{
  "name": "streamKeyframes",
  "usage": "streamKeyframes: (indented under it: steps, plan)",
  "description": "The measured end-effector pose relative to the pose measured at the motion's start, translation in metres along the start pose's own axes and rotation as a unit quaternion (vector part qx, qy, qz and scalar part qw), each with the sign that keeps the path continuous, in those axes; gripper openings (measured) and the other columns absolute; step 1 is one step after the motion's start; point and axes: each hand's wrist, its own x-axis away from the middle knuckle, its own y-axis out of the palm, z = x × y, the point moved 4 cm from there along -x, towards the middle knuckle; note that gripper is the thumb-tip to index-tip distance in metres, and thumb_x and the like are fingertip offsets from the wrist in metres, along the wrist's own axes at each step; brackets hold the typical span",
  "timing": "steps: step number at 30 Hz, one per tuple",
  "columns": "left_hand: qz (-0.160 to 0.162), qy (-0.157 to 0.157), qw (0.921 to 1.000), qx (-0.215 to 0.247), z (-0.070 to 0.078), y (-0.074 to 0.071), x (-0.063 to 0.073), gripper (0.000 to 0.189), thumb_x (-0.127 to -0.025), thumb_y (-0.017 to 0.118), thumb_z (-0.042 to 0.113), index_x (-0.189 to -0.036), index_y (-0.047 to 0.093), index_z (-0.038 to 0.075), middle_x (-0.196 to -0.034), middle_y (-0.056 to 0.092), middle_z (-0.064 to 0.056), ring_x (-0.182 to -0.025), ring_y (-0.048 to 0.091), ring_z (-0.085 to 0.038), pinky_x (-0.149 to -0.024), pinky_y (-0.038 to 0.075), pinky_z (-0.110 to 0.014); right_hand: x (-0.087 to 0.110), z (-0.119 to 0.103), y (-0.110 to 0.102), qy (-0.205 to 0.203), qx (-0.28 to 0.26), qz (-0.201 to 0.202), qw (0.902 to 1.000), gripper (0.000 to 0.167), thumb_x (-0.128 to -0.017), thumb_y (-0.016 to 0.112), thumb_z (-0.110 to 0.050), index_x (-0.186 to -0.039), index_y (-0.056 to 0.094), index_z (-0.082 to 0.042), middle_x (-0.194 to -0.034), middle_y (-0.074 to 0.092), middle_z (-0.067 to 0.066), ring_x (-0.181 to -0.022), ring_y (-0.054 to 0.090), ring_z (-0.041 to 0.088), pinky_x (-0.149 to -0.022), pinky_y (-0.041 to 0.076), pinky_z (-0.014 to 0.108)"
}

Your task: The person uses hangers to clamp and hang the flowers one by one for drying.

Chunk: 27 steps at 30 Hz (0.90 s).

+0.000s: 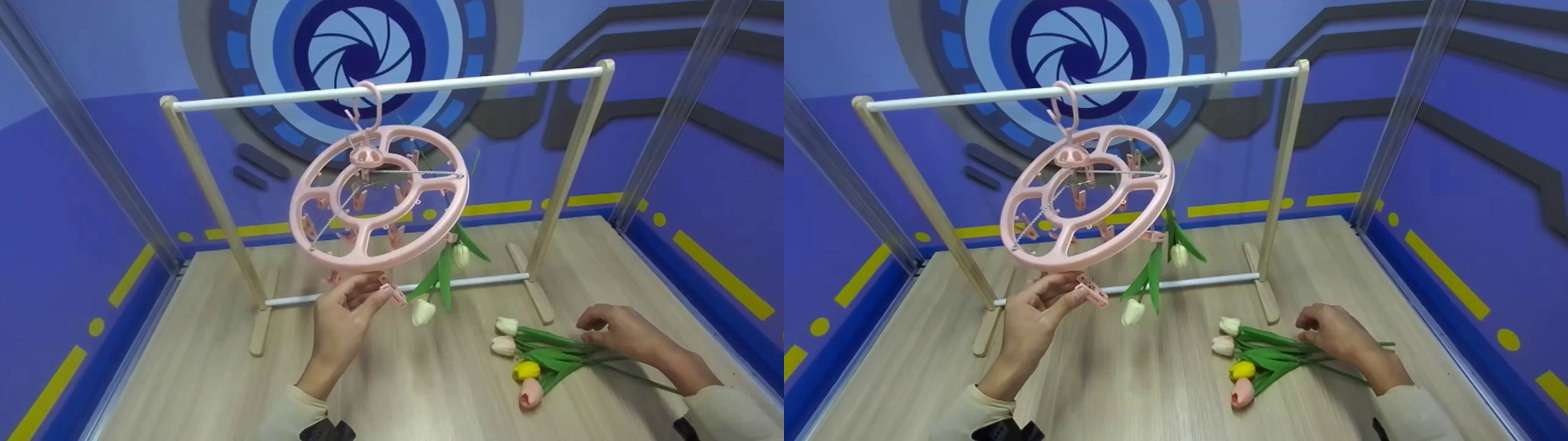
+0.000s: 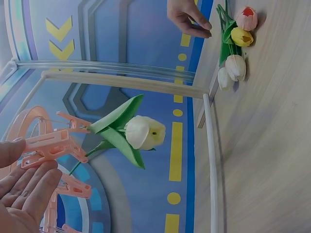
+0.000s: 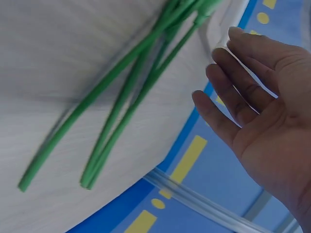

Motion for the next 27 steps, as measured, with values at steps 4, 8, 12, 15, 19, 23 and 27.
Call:
streamKeyframes:
  steps: [4, 8, 12, 15, 19, 23, 27]
  plan:
    - [-0.003, 0.0, 1.0, 0.002, -0.001, 0.0, 0.0, 0.026, -0.093, 0.083, 0.006, -0.116, 0.075, -0.005, -0.107, 0.077, -0.008, -0.099, 0.076, -0.021, -0.09, 0.062, -0.034, 0.004, 0.008, 0.005, -0.007, -0.008, -0.008, 0.9999, 0.007, -0.094, 0.08, -0.008, -0.099, 0.077, -0.007, -0.094, 0.072, -0.001, -0.084, 0.068, 0.015, -0.072, 0.059, 0.034]
    - [-0.002, -0.004, 1.0, -0.006, -0.001, -0.001, 0.0, 0.025, -0.093, 0.083, 0.007, -0.115, 0.076, -0.002, -0.108, 0.077, -0.007, -0.099, 0.076, -0.02, -0.089, 0.062, -0.034, 0.005, 0.014, 0.01, -0.023, -0.013, -0.016, 0.9995, 0.007, -0.092, 0.08, -0.004, -0.095, 0.077, -0.008, -0.091, 0.071, -0.002, -0.082, 0.068, 0.012, -0.071, 0.059, 0.033]
    - [-0.002, -0.007, 1.0, -0.006, 0.0, -0.002, 0.001, 0.026, -0.093, 0.084, 0.007, -0.116, 0.076, -0.002, -0.108, 0.077, -0.007, -0.098, 0.076, -0.02, -0.089, 0.062, -0.034, 0.006, 0.018, 0.012, -0.033, -0.007, -0.017, 0.9993, 0.014, -0.087, 0.078, 0.004, -0.093, 0.076, -0.009, -0.089, 0.071, -0.002, -0.08, 0.067, 0.01, -0.069, 0.058, 0.032]
    - [-0.002, -0.003, 1.0, -0.003, -0.001, -0.002, 0.001, 0.027, -0.092, 0.084, 0.007, -0.116, 0.076, -0.003, -0.108, 0.077, -0.008, -0.098, 0.076, -0.021, -0.089, 0.062, -0.034, 0.007, 0.021, 0.013, -0.033, -0.007, -0.015, 0.9993, 0.017, -0.086, 0.076, 0.008, -0.092, 0.076, -0.009, -0.088, 0.071, -0.002, -0.078, 0.066, 0.009, -0.067, 0.057, 0.032]
    - [0.0, 0.004, 1.0, -0.005, -0.001, -0.003, 0.0, 0.027, -0.092, 0.085, 0.006, -0.115, 0.076, -0.004, -0.107, 0.077, -0.008, -0.098, 0.076, -0.022, -0.088, 0.062, -0.033, 0.008, 0.021, 0.012, -0.025, -0.012, -0.015, 0.9995, 0.018, -0.087, 0.075, 0.008, -0.091, 0.076, -0.01, -0.086, 0.071, -0.004, -0.076, 0.063, 0.007, -0.064, 0.055, 0.031]
    - [0.001, -0.002, 0.9999, -0.014, -0.001, -0.003, 0.001, 0.027, -0.091, 0.085, 0.007, -0.115, 0.076, -0.002, -0.107, 0.077, -0.006, -0.099, 0.076, -0.019, -0.089, 0.062, -0.033, 0.008, 0.02, 0.01, -0.023, -0.01, -0.005, 0.9997, 0.018, -0.089, 0.075, 0.007, -0.091, 0.076, -0.011, -0.086, 0.07, -0.004, -0.076, 0.061, 0.005, -0.064, 0.054, 0.031]
    - [0.001, -0.008, 0.9997, -0.021, 0.0, -0.004, 0.001, 0.026, -0.092, 0.085, 0.009, -0.116, 0.076, 0.0, -0.107, 0.078, -0.005, -0.098, 0.076, -0.018, -0.089, 0.062, -0.033, 0.007, 0.016, 0.004, -0.031, -0.014, 0.01, 0.9994, 0.016, -0.09, 0.075, 0.007, -0.093, 0.076, -0.009, -0.087, 0.071, -0.002, -0.077, 0.063, 0.007, -0.065, 0.055, 0.032]
